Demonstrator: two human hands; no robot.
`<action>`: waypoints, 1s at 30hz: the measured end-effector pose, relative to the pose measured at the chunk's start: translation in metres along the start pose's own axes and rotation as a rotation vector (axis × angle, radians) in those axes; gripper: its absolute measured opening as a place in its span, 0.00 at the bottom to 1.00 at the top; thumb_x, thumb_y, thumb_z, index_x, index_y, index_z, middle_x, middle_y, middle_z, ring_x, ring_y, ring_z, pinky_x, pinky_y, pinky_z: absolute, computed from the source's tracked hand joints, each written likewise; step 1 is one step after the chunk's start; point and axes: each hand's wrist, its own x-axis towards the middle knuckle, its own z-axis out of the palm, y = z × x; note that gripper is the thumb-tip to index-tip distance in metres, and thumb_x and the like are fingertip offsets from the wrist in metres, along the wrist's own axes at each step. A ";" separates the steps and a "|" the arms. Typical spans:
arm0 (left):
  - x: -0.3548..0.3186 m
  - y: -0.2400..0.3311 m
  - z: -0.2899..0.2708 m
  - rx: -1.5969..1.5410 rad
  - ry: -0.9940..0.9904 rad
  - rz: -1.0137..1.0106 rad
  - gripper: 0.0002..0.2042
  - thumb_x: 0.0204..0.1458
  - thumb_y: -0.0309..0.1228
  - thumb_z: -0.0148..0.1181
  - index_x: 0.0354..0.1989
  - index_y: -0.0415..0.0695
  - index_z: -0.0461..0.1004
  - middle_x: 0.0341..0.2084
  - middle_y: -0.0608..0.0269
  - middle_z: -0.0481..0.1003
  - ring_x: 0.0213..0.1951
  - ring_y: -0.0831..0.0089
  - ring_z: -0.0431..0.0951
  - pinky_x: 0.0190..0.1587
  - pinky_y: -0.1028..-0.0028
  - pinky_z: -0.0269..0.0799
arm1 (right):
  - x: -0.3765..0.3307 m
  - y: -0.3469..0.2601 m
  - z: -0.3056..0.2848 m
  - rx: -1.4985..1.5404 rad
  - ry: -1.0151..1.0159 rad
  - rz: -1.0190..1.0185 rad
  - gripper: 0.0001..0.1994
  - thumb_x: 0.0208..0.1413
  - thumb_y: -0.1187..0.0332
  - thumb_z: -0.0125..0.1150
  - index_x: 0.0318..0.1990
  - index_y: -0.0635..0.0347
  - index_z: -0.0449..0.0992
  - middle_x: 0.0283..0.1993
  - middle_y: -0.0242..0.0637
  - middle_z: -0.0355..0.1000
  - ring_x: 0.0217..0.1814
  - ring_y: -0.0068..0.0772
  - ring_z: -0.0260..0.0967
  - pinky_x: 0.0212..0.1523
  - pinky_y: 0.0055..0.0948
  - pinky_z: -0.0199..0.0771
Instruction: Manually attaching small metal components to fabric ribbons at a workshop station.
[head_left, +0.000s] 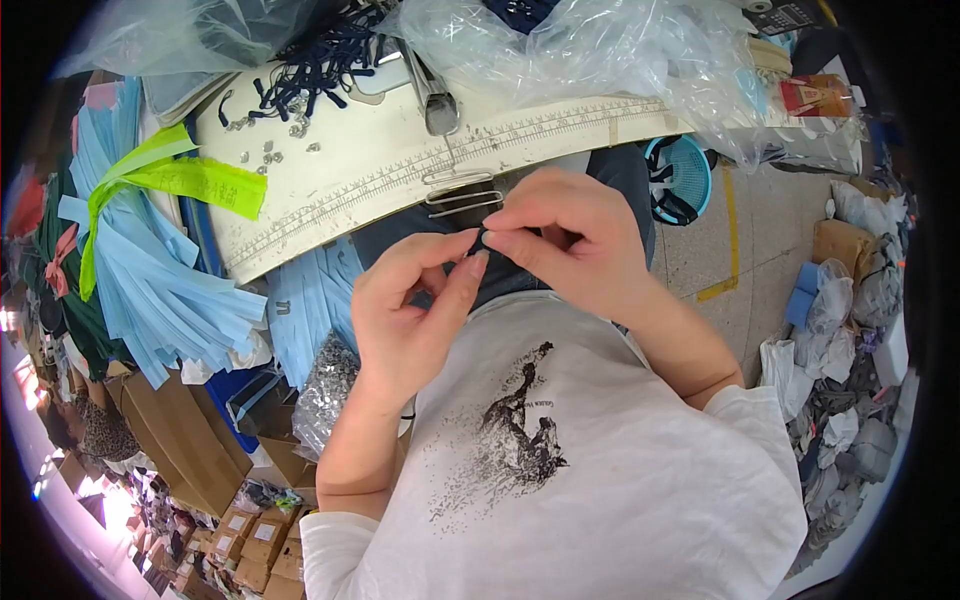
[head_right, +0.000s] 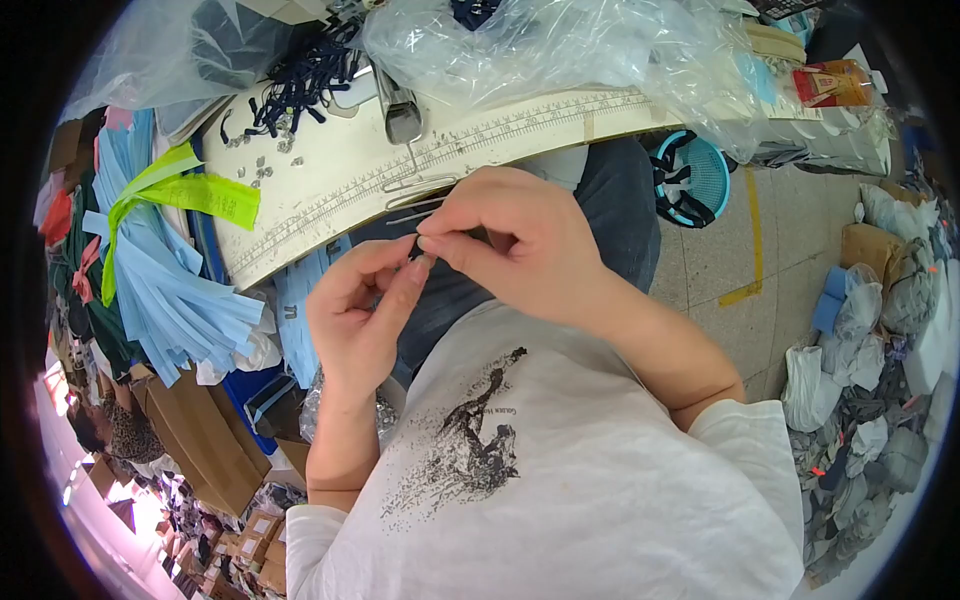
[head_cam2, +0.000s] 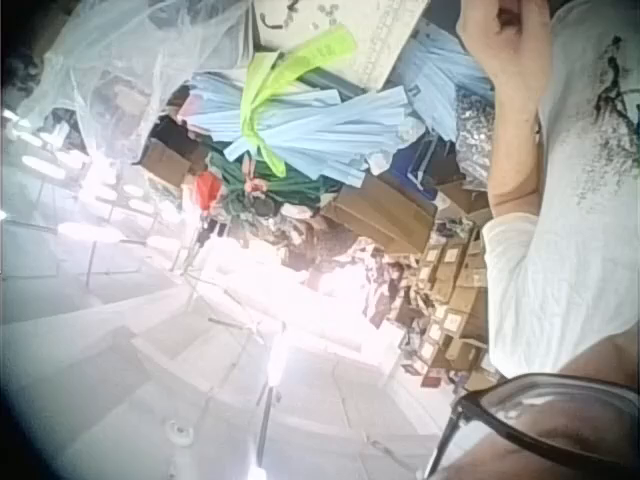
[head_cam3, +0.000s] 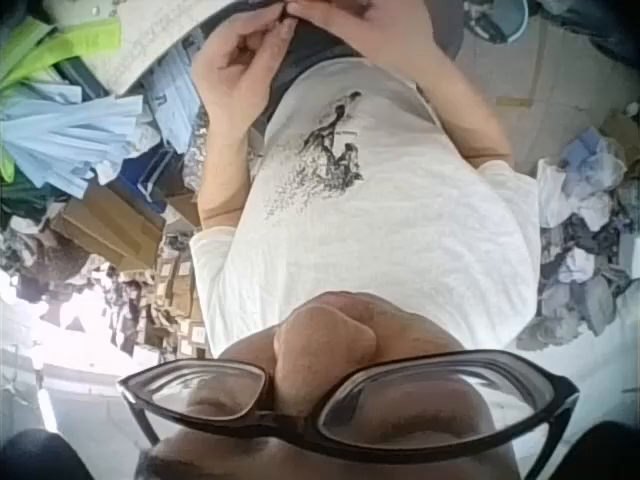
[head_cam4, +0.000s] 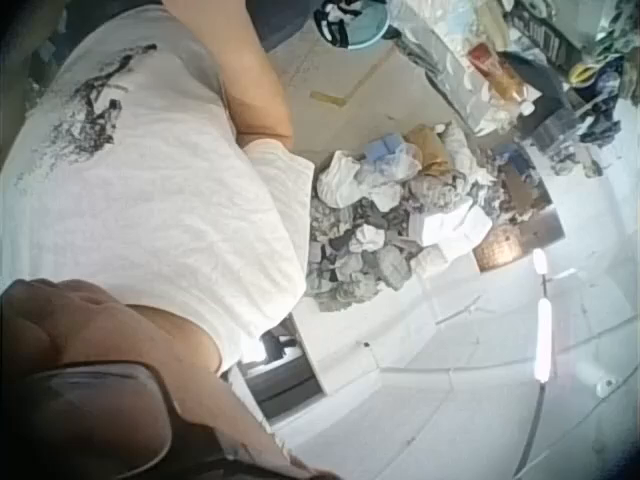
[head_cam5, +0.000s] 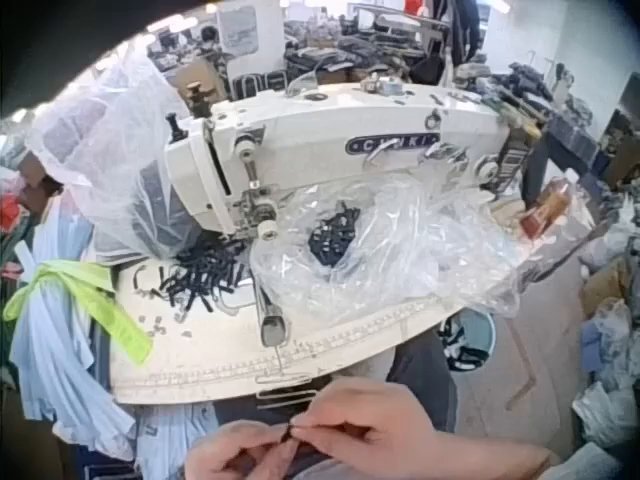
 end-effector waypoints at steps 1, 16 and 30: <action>0.000 0.001 0.001 -0.033 0.013 -0.056 0.09 0.50 0.18 0.63 0.41 0.38 0.77 0.26 0.68 0.74 0.22 0.88 0.66 0.24 0.86 0.60 | 0.001 0.002 0.004 -0.134 0.099 -0.190 0.08 0.48 0.76 0.66 0.38 0.56 0.79 0.36 0.32 0.73 0.28 0.25 0.69 0.25 0.23 0.69; 0.001 0.001 0.010 -0.075 0.050 0.082 0.12 0.46 0.14 0.63 0.40 0.35 0.76 0.33 0.63 0.76 0.26 0.84 0.70 0.29 0.83 0.67 | -0.002 -0.003 0.005 0.222 0.067 0.043 0.06 0.55 0.71 0.63 0.36 0.62 0.75 0.30 0.27 0.71 0.24 0.13 0.60 0.24 0.17 0.60; -0.004 0.000 0.006 -0.234 0.120 0.011 0.13 0.47 0.13 0.63 0.42 0.34 0.75 0.33 0.61 0.78 0.31 0.81 0.76 0.35 0.83 0.71 | -0.004 -0.014 0.010 0.129 0.179 -0.010 0.05 0.57 0.71 0.61 0.37 0.63 0.75 0.29 0.29 0.71 0.24 0.15 0.62 0.25 0.17 0.62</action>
